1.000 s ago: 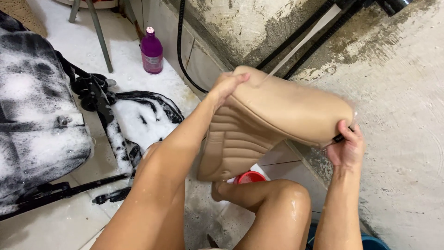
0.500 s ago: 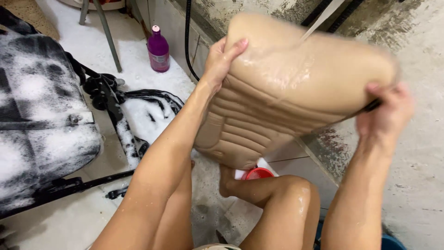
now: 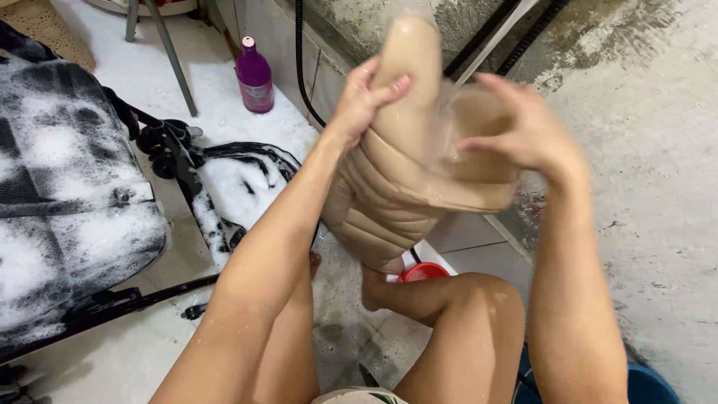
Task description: Washing and rinsing a tan stroller cushion or padded seat liner by hand.
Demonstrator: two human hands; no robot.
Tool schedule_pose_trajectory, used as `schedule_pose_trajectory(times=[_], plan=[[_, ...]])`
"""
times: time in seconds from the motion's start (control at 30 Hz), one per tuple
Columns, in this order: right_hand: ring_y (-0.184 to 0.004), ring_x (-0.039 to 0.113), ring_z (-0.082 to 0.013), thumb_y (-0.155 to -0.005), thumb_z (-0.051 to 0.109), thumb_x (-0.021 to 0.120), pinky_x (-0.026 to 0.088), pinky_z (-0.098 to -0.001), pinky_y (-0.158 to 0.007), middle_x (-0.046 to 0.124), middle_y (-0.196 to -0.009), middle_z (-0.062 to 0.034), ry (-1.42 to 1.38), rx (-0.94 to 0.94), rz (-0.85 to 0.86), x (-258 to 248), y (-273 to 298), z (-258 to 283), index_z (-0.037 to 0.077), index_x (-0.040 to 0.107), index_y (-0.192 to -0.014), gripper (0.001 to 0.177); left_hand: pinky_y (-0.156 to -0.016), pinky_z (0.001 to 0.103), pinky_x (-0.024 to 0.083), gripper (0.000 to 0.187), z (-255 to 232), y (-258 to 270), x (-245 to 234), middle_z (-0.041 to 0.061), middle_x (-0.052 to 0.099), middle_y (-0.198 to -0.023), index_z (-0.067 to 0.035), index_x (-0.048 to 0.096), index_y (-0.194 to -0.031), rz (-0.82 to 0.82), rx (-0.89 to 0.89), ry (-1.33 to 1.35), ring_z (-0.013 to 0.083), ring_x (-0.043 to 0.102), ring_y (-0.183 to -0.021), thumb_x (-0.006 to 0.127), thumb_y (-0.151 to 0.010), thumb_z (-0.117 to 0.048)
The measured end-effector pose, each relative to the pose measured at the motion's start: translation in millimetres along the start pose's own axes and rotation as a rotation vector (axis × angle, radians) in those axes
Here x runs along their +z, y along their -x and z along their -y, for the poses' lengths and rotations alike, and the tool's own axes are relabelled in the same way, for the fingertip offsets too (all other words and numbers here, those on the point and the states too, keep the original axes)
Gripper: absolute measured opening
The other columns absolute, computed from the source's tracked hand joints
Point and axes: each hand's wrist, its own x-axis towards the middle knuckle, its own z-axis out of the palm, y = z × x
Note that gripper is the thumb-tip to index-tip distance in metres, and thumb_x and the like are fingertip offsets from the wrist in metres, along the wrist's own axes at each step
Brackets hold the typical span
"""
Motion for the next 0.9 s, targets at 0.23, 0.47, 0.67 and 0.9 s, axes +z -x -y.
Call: schedule_pose_trajectory(times=[0.23,0.47,0.67,0.9], plan=[[-0.127,0.06,-0.0288,-0.056,0.024,0.101,0.052,-0.0375,-0.106,0.059,-0.136,-0.0154,-0.822,-0.165,-0.054,60,-46,32,0.007,0.032,-0.149,0.118,-0.092,0.03,0.059,0.046,14,12,13,0.009,0.073,-0.114,0.003,0.064,-0.129,0.147,-0.005,-0.006,0.015,0.069,-0.101,0.082,-0.09,-0.012],[-0.107,0.073,-0.0271,-0.06,-0.013,0.083,0.064,-0.0401,-0.1,0.072,-0.115,-0.0113,-1.22,-0.08,-0.277,28,-35,15,0.002,0.062,-0.126,0.07,-0.109,0.04,0.046,0.08,13,13,-39,0.011,0.055,-0.137,-0.004,0.047,-0.141,0.301,-0.072,-0.022,0.0241,0.053,-0.128,0.086,-0.074,-0.023],[-0.095,0.074,-0.029,-0.075,-0.021,0.062,0.063,-0.0435,-0.093,0.07,-0.106,-0.015,-1.473,-0.182,-0.516,-2,-7,-18,-0.006,0.064,-0.118,0.046,-0.122,0.044,0.029,0.137,124,58,-46,0.02,0.025,-0.161,-0.002,0.016,-0.155,0.67,-0.644,-0.958,0.0343,0.029,-0.149,0.102,-0.054,-0.037],[-0.094,0.071,-0.0309,-0.078,-0.013,0.058,0.061,-0.04,-0.094,0.069,-0.106,-0.0184,-1.633,-0.242,-0.63,-37,26,-34,-0.01,0.066,-0.114,0.037,-0.104,0.062,0.031,0.123,85,77,8,0.008,0.037,-0.155,-0.023,0.035,-0.151,0.305,-0.602,-1.358,0.0435,0.027,-0.143,0.105,-0.05,-0.029]])
